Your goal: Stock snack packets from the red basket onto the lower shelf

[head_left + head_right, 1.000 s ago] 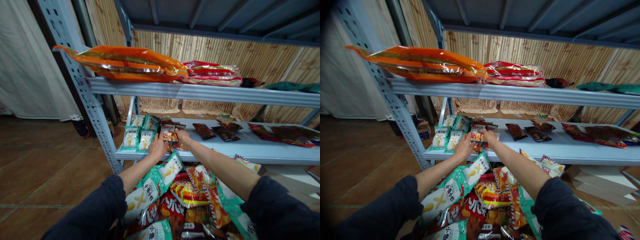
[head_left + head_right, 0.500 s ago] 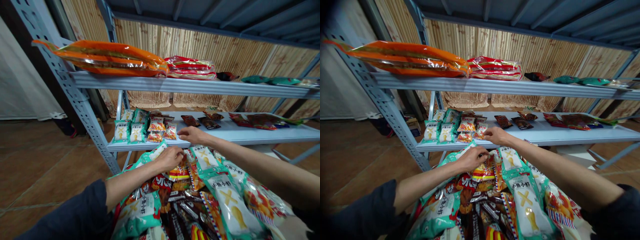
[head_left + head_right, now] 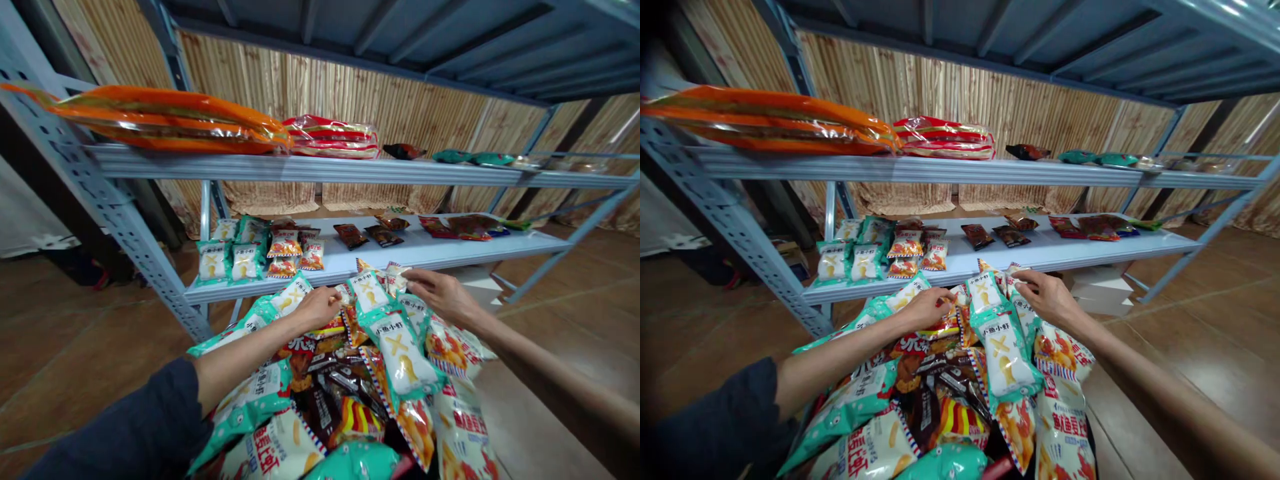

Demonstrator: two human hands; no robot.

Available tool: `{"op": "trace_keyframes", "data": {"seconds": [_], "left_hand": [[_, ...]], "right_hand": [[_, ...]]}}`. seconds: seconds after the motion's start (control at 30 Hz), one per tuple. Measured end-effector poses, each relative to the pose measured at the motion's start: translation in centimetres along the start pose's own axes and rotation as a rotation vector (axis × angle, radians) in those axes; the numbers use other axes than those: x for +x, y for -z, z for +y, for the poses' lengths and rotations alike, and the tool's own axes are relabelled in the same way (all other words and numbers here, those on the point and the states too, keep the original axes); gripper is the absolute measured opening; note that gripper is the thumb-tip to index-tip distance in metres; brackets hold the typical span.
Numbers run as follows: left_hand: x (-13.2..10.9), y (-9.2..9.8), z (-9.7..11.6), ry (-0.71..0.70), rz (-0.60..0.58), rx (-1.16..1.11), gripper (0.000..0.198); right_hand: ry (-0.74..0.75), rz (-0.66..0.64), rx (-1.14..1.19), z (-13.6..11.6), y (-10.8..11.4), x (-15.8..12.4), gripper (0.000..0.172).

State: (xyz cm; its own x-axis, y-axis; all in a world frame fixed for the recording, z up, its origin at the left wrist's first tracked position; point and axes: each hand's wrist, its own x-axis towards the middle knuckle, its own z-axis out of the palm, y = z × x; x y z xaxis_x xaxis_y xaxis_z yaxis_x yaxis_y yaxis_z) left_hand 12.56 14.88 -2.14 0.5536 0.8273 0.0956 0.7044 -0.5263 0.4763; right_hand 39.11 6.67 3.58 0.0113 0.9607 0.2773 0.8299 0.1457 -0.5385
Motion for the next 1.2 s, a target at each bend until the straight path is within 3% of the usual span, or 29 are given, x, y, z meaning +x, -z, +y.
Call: {"op": "trace_keyframes", "data": {"seconds": [0.17, 0.27, 0.4, 0.53, 0.73, 0.9, 1.07, 1.2], "left_hand": [[-1.2, 0.6, 3.1, -0.162, -0.038, -0.067, 0.028], [-3.1, 0.8, 5.5, -0.278, -0.006, -0.085, 0.03], [-5.0, 0.7, 8.2, -0.487, -0.025, -0.069, 0.04], [-5.3, 0.2, 9.2, -0.633, -0.05, -0.011, 0.046], [-5.2, -0.8, 9.0, -0.658, -0.14, 0.038, 0.054], [-5.3, -0.8, 8.8, -0.632, -0.102, -0.006, 0.05], [-3.9, -0.8, 8.1, -0.468, -0.022, -0.056, 0.043], [-0.7, -1.0, 7.1, -0.32, 0.084, -0.063, 0.036]], "right_hand": [[-0.128, 0.085, 0.023, 4.3, 1.6, -3.2, 0.033], [-0.195, 0.05, -0.025, 5.9, 1.6, -4.8, 0.031], [-0.244, 0.023, -0.105, 6.7, 1.2, -6.0, 0.031], [-0.235, 0.061, -0.086, 6.4, 1.2, -6.0, 0.032], [-0.203, 0.091, 0.033, 6.9, 0.6, -1.8, 0.033], [-0.511, 0.09, 0.149, 8.2, -1.8, 4.5, 0.04], [-0.549, 0.032, 0.098, 7.8, -3.8, 8.1, 0.036], [-0.559, -0.011, -0.011, 8.0, -4.4, 9.1, 0.031]]}}
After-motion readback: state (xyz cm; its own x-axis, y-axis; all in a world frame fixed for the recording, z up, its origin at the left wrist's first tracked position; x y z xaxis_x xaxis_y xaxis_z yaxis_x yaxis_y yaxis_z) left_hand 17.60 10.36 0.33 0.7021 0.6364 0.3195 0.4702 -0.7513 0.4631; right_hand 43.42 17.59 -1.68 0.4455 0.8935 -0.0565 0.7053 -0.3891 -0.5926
